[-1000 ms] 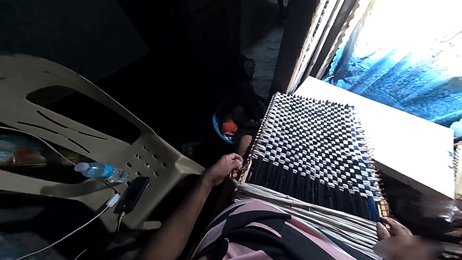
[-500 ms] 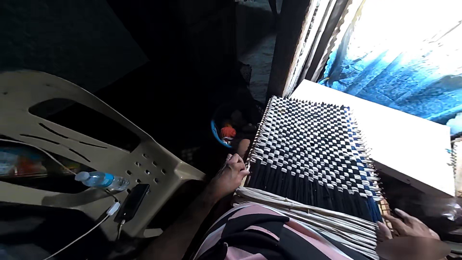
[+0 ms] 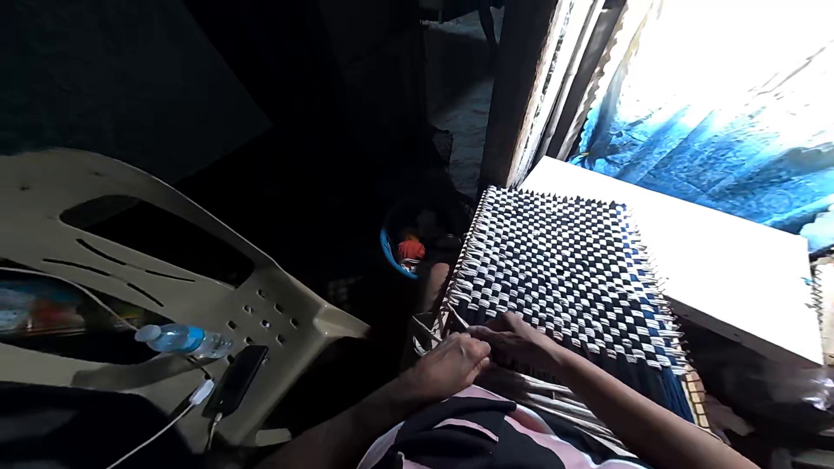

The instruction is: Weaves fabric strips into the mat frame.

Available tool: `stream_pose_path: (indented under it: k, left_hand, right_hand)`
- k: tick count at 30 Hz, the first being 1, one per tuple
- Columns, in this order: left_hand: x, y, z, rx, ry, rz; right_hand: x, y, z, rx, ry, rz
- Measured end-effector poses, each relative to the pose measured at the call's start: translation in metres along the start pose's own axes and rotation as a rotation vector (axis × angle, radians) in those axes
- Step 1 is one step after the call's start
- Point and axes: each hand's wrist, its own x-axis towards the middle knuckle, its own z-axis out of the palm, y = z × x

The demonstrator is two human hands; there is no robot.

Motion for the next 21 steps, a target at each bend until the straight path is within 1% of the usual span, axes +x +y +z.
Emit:
stream_pose_path:
  k: [3,5,7,9,13,15,18,21]
  left_hand:
    - [-0.006,-0.003,-0.001,-0.089,0.029,0.123]
    - [-0.016,-0.005,-0.01,-0.15,0.069,0.117]
    - [-0.031,-0.012,-0.028,-0.145,0.112,0.085]
    - [-0.047,-0.026,-0.049,-0.111,0.155,0.034]
    - [-0.075,-0.059,-0.088,-0.037,0.241,-0.218]
    - [-0.083,-0.074,-0.1,-0.001,0.299,-0.292]
    - [-0.088,-0.08,-0.113,0.034,0.39,-0.292]
    - [-0.089,-0.086,-0.124,-0.033,0.46,-0.221]
  right_hand:
    - [0.013,-0.001,0.011,0.06,-0.02,-0.006]
    - [0.01,0.004,0.009,0.076,0.011,0.039]
    - [0.003,0.01,0.003,-0.015,0.067,0.094]
    - [-0.007,0.013,-0.007,-0.211,0.113,0.153]
    - [-0.028,0.013,-0.017,-0.479,0.208,0.277]
    - [-0.041,0.005,-0.016,-0.619,0.28,0.34]
    - [-0.059,-0.006,-0.021,-0.772,0.352,0.438]
    - [-0.083,0.0,-0.039,-0.744,0.445,0.488]
